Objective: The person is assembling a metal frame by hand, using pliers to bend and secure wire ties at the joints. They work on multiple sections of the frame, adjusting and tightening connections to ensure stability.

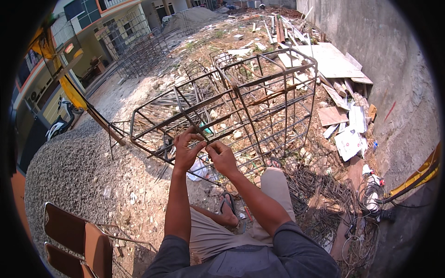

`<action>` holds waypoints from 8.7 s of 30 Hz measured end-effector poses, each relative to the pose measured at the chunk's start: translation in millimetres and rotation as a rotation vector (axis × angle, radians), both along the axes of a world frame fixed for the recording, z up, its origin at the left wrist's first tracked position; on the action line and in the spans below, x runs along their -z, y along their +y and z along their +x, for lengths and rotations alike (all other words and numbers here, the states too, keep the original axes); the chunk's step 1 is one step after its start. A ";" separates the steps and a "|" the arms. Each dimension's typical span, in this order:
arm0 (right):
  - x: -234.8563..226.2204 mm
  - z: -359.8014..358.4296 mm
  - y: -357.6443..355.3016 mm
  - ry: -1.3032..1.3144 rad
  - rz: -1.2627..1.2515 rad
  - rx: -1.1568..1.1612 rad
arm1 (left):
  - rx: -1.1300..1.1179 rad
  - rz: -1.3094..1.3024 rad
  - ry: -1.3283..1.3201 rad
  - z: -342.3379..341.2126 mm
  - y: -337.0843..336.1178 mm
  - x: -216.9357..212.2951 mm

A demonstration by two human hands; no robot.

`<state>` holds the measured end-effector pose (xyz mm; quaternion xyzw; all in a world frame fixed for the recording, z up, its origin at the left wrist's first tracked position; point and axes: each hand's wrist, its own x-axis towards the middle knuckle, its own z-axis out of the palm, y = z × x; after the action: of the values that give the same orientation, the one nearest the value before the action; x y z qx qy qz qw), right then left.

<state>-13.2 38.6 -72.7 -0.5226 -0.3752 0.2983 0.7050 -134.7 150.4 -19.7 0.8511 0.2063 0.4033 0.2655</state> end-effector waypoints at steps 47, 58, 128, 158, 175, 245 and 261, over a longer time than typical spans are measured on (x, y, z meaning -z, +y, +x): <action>17.2 -6.3 1.3 -0.153 -0.010 0.105 | -0.099 0.228 -0.013 8.5 -1.8 14.9; 18.3 -1.4 -3.6 0.142 -0.002 -0.074 | -0.103 0.242 -0.020 9.0 0.0 14.7; 83.9 92.0 -109.9 -0.098 -0.201 0.190 | -0.474 0.358 0.047 31.4 -13.9 20.4; -181.9 183.7 13.1 -1.221 -0.487 0.419 | -0.368 0.238 0.019 6.9 -39.2 22.7; -153.5 97.9 -171.0 -0.901 -0.467 0.340 | -0.277 -0.407 0.089 -87.3 -153.8 -95.1; -227.2 210.8 -125.9 0.043 -0.012 0.126 | -0.399 -0.429 0.010 81.0 -107.5 -146.3; -255.6 207.7 -131.1 0.024 -0.052 0.195 | -0.199 -0.546 -0.301 105.6 -91.5 -159.7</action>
<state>194.5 -92.5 182.9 -0.5711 -0.3061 0.2441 0.7215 -29.1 58.9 140.0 0.6548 0.3475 0.4785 0.4706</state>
